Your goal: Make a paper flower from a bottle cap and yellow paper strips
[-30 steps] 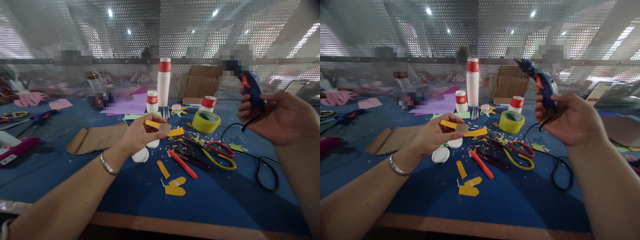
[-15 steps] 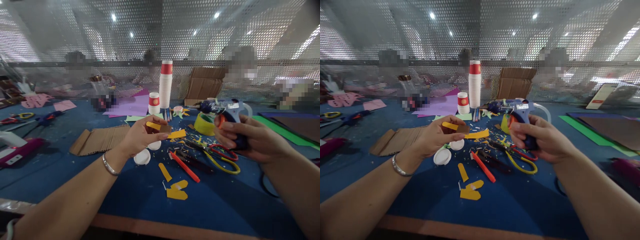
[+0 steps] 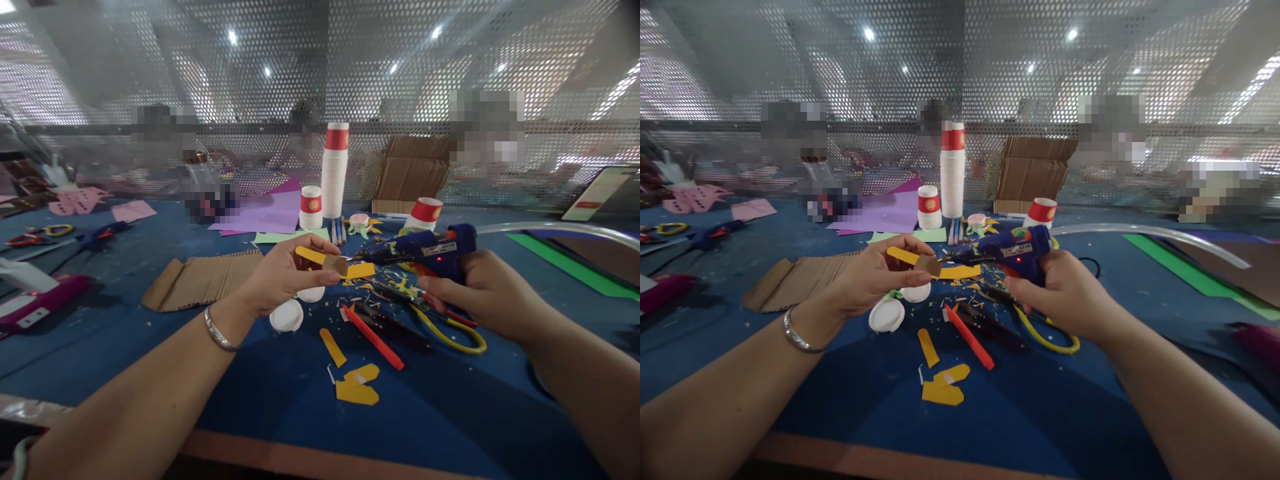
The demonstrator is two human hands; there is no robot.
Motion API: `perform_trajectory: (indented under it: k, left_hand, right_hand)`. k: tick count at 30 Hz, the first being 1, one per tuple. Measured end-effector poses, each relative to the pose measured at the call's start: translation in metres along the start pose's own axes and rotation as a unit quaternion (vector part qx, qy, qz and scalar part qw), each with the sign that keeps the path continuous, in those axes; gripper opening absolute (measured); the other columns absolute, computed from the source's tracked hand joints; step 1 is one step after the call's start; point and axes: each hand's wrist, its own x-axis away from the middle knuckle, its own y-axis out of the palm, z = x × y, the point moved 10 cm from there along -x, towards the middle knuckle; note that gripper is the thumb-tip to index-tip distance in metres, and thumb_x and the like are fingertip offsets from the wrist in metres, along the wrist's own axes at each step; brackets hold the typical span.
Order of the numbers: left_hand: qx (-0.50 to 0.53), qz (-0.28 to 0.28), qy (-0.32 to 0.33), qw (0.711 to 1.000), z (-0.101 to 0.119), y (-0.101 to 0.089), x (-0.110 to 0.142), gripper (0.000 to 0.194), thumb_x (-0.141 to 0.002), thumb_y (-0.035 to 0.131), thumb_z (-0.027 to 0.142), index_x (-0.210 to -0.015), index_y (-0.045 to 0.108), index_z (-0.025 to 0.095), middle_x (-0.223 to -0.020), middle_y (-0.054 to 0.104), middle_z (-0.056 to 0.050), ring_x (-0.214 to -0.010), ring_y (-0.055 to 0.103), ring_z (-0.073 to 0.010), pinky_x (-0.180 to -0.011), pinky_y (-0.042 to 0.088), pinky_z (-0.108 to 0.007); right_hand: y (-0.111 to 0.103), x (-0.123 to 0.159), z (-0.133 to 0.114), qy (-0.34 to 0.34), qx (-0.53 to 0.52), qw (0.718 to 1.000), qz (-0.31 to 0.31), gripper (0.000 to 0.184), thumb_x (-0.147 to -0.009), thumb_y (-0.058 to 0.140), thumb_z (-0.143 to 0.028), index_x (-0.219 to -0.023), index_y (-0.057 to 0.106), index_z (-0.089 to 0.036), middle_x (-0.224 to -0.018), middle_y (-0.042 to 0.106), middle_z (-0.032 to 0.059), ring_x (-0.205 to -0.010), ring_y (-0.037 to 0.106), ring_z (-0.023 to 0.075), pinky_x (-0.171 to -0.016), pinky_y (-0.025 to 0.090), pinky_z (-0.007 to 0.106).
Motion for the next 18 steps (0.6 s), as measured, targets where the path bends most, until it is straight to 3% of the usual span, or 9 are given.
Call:
perform_trajectory:
  k: [18]
  left_hand:
    - [-0.016, 0.002, -0.002, 1.0, 0.002, 0.0008, 0.0012, 0.036, -0.067, 0.088, 0.021, -0.095, 0.066, 0.018, -0.078, 0.066, 0.003, -0.069, 0.06, -0.0105, -0.069, 0.048, -0.027]
  right_hand:
    - [-0.0039, -0.0013, -0.0109, -0.054, 0.112, 0.991, 0.04, 0.03, -0.068, 0.053, -0.047, -0.047, 0.051, -0.025, -0.043, 0.055, 0.0014, -0.04, 0.047, 0.0174, -0.039, 0.036, 0.032]
